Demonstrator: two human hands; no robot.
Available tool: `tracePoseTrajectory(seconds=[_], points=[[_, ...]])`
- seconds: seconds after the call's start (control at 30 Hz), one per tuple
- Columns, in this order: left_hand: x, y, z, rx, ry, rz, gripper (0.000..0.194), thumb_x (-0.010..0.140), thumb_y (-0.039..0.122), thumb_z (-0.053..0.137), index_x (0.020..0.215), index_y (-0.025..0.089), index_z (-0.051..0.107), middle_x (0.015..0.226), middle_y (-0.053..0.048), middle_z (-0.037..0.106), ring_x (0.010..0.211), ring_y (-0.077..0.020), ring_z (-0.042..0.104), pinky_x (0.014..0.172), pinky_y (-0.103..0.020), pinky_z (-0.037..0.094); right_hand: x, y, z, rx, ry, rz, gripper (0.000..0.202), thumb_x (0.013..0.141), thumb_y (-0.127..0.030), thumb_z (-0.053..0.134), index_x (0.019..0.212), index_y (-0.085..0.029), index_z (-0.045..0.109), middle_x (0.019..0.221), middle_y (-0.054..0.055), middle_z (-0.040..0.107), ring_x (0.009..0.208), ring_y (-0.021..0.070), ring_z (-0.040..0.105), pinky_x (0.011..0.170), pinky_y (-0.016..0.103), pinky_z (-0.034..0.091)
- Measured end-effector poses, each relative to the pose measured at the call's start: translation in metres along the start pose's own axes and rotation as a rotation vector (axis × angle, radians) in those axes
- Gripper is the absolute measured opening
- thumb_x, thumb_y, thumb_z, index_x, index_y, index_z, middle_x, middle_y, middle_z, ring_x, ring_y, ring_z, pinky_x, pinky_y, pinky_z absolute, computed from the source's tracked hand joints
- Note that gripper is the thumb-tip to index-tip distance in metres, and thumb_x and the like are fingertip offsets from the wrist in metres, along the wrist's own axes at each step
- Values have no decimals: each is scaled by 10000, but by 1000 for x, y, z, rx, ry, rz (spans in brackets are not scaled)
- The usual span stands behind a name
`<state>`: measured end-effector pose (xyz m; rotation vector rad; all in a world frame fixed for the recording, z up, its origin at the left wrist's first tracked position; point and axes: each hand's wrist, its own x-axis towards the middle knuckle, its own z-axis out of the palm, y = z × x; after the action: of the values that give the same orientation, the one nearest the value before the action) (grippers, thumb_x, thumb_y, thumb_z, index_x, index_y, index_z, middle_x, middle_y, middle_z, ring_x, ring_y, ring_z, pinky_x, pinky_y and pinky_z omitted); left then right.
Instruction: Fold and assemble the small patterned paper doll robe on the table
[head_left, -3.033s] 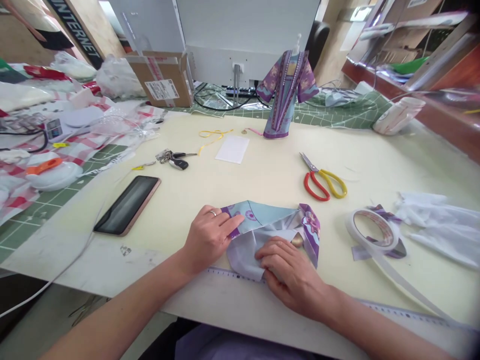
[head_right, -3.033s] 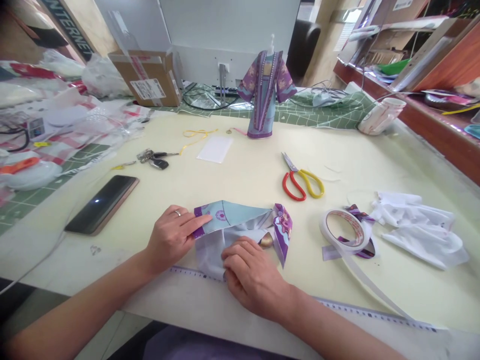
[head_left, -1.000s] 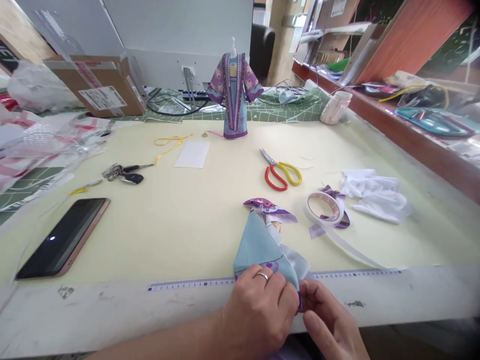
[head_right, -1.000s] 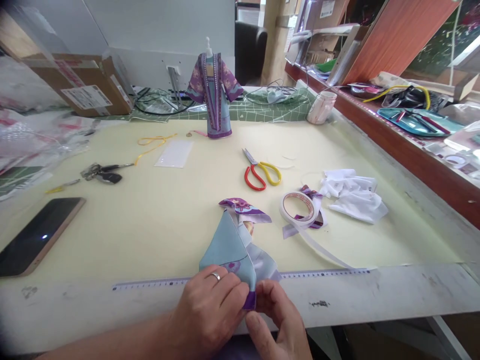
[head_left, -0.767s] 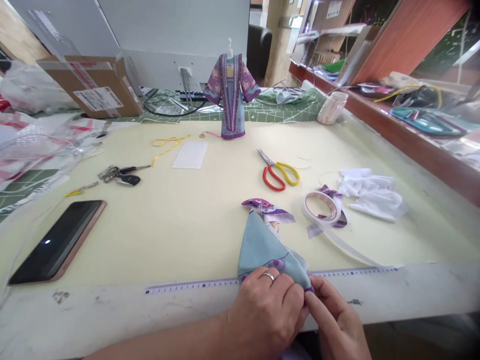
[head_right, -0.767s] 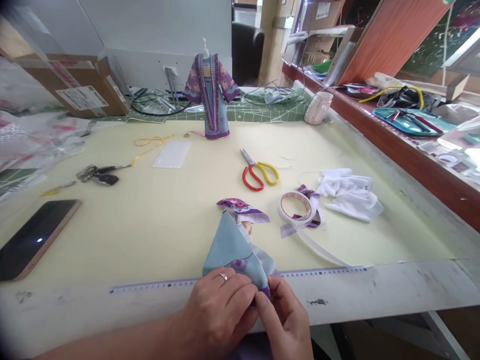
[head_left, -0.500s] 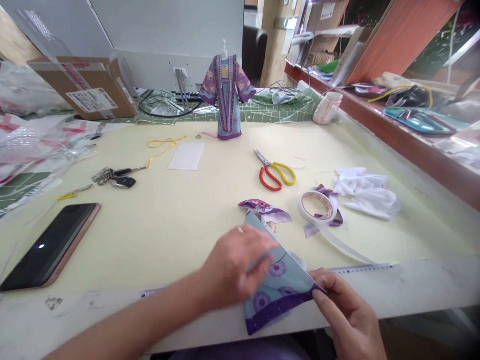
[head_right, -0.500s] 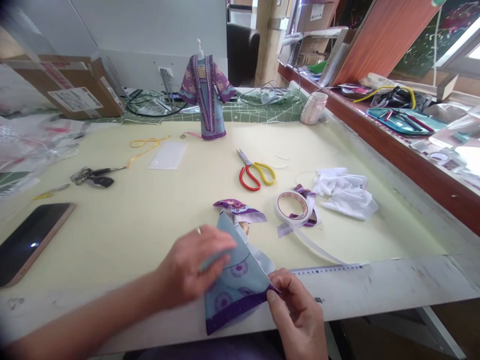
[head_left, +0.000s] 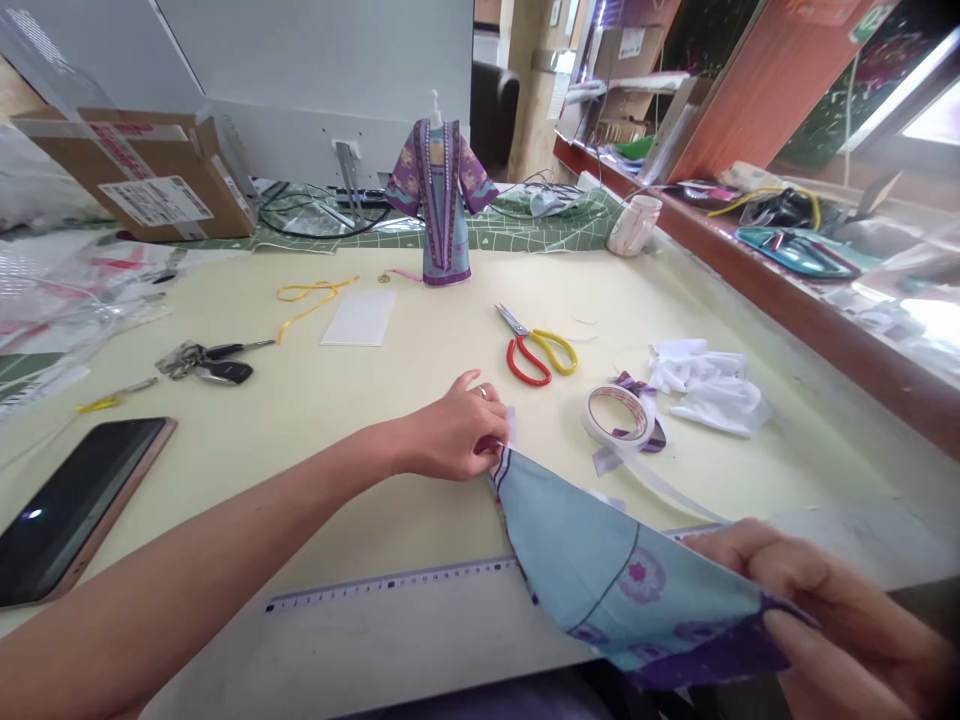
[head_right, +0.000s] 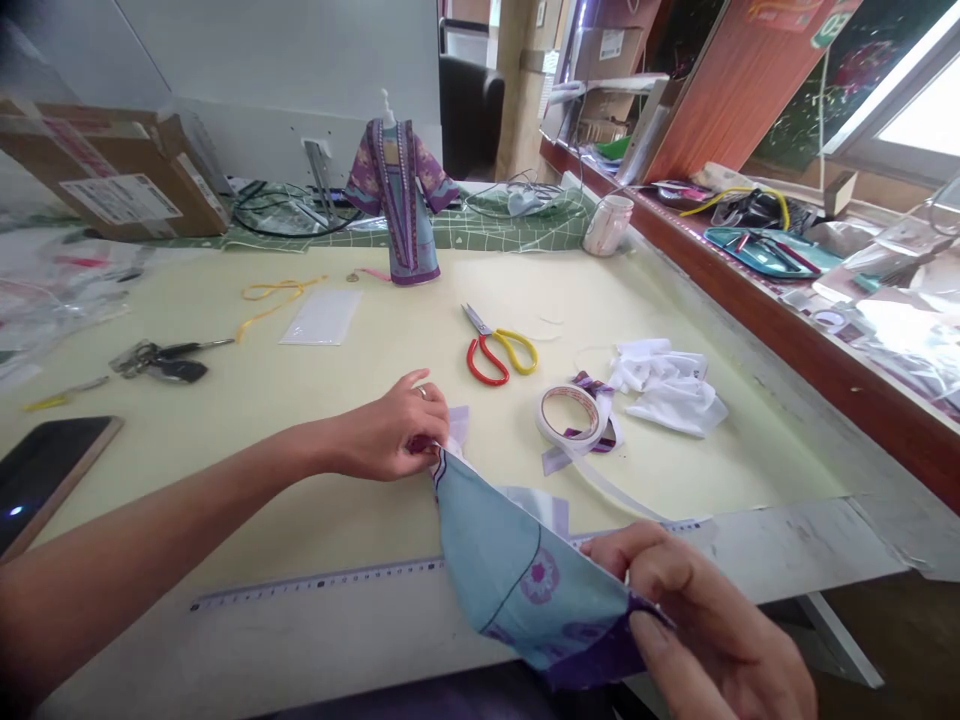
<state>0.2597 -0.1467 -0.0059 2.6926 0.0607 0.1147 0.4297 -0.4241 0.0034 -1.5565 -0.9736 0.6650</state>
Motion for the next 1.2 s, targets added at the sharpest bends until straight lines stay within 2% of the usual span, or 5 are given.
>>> tracePoseTrajectory(seconds=[0.27,0.43,0.8,1.0,1.2], points=[[-43,-18,-87,-441,487,-98,64,760,217,633,762,158,612,928,-61,668,993,-219,588,881,-385,456,96,-38,28,41,126,-215,27,736,-214,632,738,-238,620,795,17,606,761,163,559,577,241,465],[-82,7,-128,-36,760,-152,86,750,232,652,823,188,651,870,-17,666,897,-196,609,944,-404,427,136,-44,53,-130,139,-574,55,757,-176,595,777,-225,577,828,18,599,786,167,571,686,308,484],[-181,60,-32,-45,307,-276,286,763,88,553,952,296,608,879,60,679,845,-128,629,1083,-391,351,49,-5,45,-253,-389,-307,70,774,-165,567,793,-233,571,921,53,629,953,235,593,830,359,498],[-165,57,-52,-467,376,-590,99,801,256,588,853,267,671,803,26,689,704,-143,634,627,-221,533,73,-18,46,34,-255,128,159,764,-356,622,717,-205,604,797,66,639,765,207,605,595,282,514],[-126,0,-24,-760,285,-866,335,796,457,560,986,191,637,910,-30,681,812,-174,638,677,-239,513,135,11,80,1,-232,323,200,673,-361,693,673,-182,604,605,3,570,553,117,524,500,239,457]])
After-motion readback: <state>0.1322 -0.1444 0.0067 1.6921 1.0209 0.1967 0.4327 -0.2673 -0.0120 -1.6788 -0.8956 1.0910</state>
